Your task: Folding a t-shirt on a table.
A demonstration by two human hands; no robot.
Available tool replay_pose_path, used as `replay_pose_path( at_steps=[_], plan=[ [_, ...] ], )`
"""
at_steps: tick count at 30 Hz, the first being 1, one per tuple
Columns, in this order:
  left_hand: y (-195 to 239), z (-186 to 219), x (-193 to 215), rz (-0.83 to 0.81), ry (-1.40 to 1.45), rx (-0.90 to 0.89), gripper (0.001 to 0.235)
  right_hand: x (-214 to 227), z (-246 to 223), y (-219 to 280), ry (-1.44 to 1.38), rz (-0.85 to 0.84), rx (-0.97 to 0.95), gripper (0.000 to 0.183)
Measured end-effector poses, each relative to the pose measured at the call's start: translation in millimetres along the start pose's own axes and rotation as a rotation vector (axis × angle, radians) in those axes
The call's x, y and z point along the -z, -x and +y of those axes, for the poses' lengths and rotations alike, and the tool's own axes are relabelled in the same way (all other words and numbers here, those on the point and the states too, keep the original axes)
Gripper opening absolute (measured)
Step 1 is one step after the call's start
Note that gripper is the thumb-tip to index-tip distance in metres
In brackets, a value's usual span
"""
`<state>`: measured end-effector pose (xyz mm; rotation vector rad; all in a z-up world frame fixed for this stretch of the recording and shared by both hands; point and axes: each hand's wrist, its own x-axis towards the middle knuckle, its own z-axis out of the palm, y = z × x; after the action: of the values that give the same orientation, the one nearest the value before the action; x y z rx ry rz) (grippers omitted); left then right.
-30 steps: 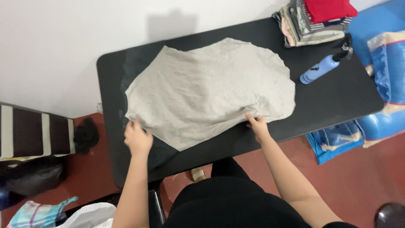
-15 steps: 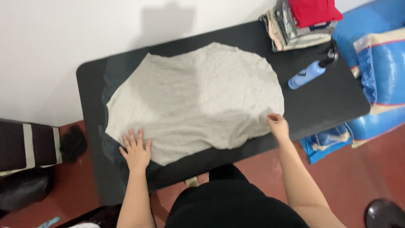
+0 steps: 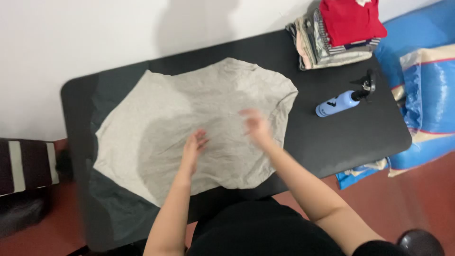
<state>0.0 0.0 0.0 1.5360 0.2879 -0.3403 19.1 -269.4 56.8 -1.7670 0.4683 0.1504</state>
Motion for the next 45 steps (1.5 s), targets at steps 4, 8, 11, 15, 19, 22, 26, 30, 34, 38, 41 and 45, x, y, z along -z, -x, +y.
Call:
replay_pose_path(
  at_steps=[4,8,11,15,19,22,26,30,34,38,41,45],
  plan=[
    [-34,-11,-20,-0.082,0.501,0.246,0.072,-27,-69,46,0.378,-0.698,0.623,0.006],
    [-34,-9,-28,0.02,0.377,0.282,0.05,11,11,-16,0.472,-0.454,0.472,0.027],
    [-35,-37,-28,-0.005,0.269,0.118,0.036,70,65,-47,1.076,-0.268,0.559,0.051],
    [-33,-38,-27,0.011,0.254,0.077,0.036,111,40,-15,1.015,0.015,0.298,0.055],
    [-29,-28,-32,0.028,0.202,0.071,0.035,129,165,-49,1.007,0.618,0.128,0.066],
    [-50,-77,-33,0.03,0.139,-0.003,0.036,84,153,-39,1.056,0.377,0.479,0.064],
    [-43,-44,-37,0.051,-0.603,-0.3,0.03,1,94,-10,1.011,0.04,0.973,0.043],
    [-33,-26,-18,0.069,-1.14,-0.6,0.04,-39,103,-13,1.055,-0.335,1.001,0.063],
    [-11,-22,42,0.36,-1.355,-0.57,0.043,7,136,-45,1.237,0.085,1.013,0.043],
    [24,-46,116,0.542,-1.467,-0.43,0.046,91,143,-29,1.273,0.409,0.793,0.033],
    [52,-57,157,0.594,-1.362,-0.299,0.05,122,167,-34,1.185,0.288,0.16,0.058],
    [79,-70,172,0.62,-1.336,-0.294,0.055,65,173,-32,1.032,0.447,0.1,0.064]
  ],
)
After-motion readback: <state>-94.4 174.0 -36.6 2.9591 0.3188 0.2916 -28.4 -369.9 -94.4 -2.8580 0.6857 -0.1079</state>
